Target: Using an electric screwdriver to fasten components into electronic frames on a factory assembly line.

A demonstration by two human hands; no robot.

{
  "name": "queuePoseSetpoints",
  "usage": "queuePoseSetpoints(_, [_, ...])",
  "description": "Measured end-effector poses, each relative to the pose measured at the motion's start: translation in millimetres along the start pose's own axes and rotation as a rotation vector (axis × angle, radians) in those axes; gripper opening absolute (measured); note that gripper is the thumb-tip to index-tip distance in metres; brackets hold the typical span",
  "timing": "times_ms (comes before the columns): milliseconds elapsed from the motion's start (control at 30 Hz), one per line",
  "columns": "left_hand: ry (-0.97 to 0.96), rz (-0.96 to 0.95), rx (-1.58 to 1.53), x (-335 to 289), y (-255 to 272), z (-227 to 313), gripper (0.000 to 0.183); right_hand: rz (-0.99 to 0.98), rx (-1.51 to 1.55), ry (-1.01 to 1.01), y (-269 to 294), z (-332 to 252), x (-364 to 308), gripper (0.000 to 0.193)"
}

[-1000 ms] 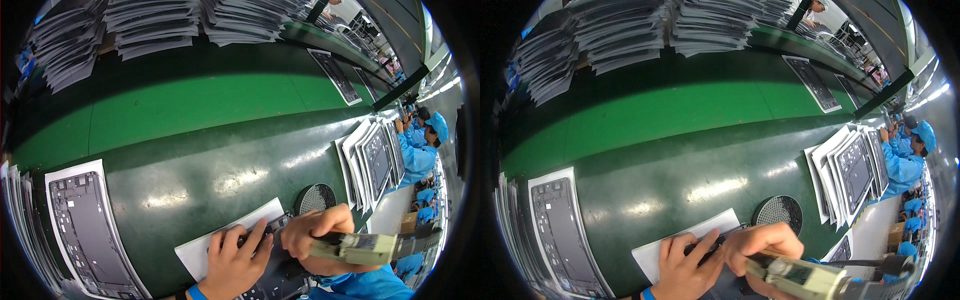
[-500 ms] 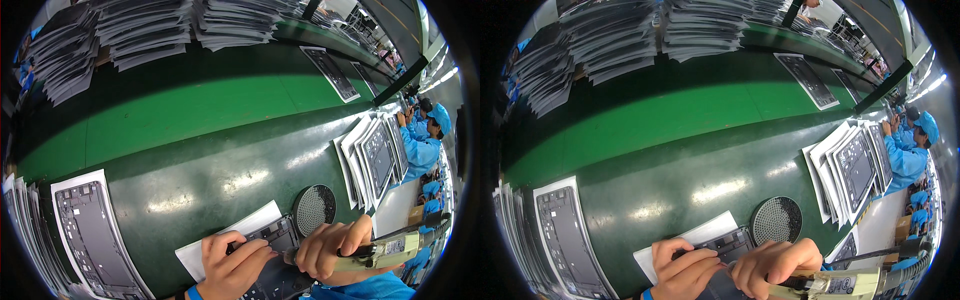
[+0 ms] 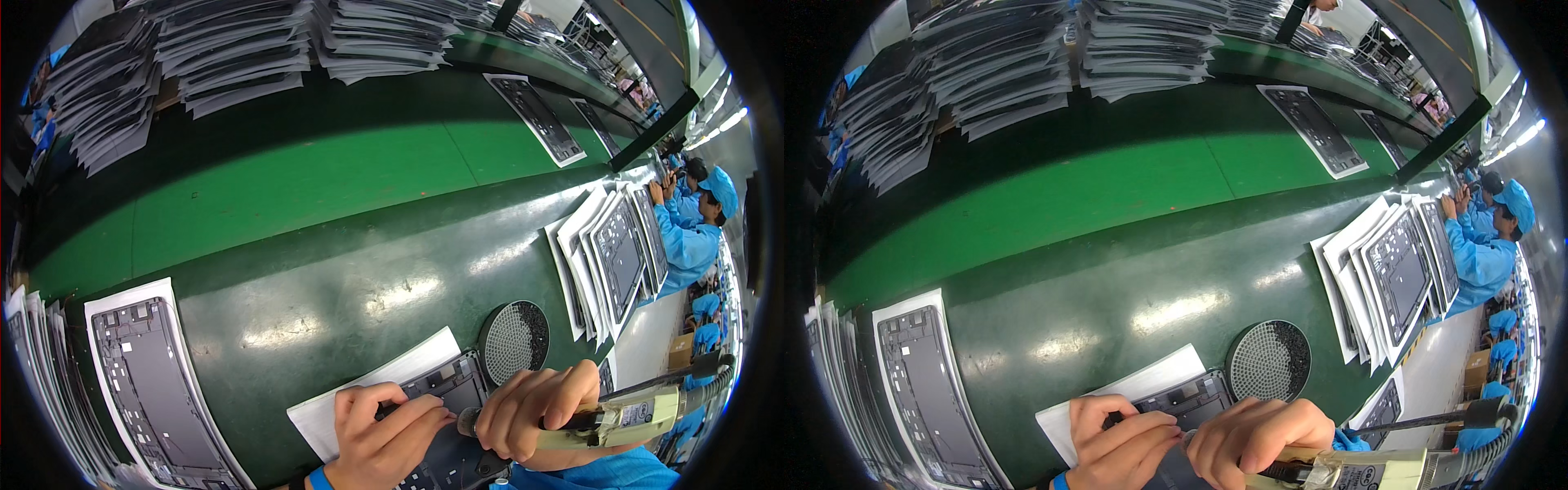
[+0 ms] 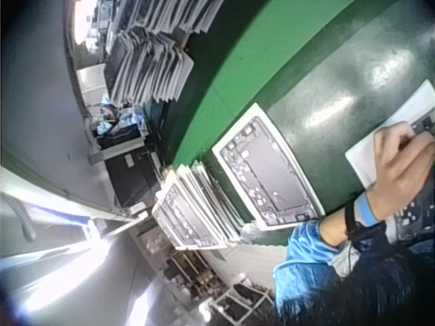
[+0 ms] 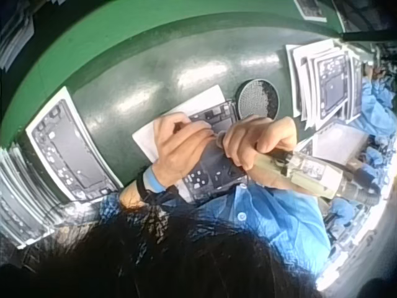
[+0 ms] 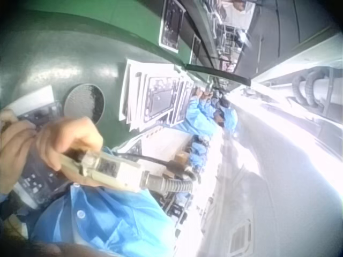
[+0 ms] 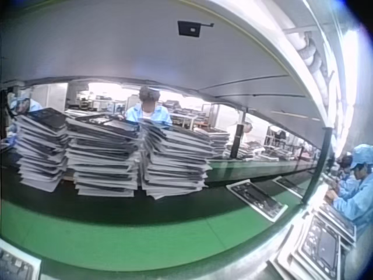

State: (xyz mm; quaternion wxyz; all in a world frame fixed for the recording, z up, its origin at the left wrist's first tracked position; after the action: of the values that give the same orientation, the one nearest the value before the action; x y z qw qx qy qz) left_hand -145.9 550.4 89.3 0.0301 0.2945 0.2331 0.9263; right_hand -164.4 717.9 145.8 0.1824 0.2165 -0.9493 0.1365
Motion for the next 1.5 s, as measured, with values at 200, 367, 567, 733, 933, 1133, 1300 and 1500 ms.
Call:
queuePoseSetpoints(200, [0.162, 0.001, 0.11, -4, -4, -2, 0.024, -0.017, 0.1, 0.046, 9, 16, 0, 0.072])
queuePoseSetpoints(367, [0.073, -0.046, 0.243, -10, -10, -4, 0.02, 0.238, 0.146, 0.1, -3, 36, -2, 0.078])
queuePoseSetpoints(567, [0.073, -0.04, 0.31, -18, -17, -6, 0.02, 0.28, 0.188, 0.17, -4, 54, -3, 0.101])
queuePoseSetpoints(733, [0.085, -0.061, 0.319, -18, -15, -7, 0.02, 0.233, 0.094, 0.034, -6, 52, -4, 0.081])
queuePoseSetpoints(933, [0.105, -0.128, 0.289, -16, -7, -3, 0.026, 0.086, -0.058, 0.045, -3, 55, -2, 0.039])
queuePoseSetpoints(1133, [0.039, -0.09, 0.409, -20, -15, -5, 0.014, 0.127, -0.233, -0.061, -3, 47, -1, 0.023])
queuePoseSetpoints(1300, [0.08, -0.089, 0.396, -17, -13, -5, 0.024, 0.238, 0.235, -0.052, 13, 16, -14, 0.107])
queuePoseSetpoints(1500, [0.442, 0.078, 0.299, -47, 48, 53, 0.052, 0.281, -0.06, -0.431, 60, -53, -88, 0.112])
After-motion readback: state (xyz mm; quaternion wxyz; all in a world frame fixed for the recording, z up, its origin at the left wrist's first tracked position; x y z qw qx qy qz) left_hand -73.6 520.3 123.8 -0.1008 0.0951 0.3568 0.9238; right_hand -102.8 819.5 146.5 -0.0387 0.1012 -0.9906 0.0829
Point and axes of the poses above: each hand's wrist, its own x-axis towards the middle knuckle, its own y-axis out of the back of the hand, z = x × y, the point moved 2 cm from there along x, towards the middle knuckle, and after that the axes turned 1 degree about y, right-handed, at the moved point
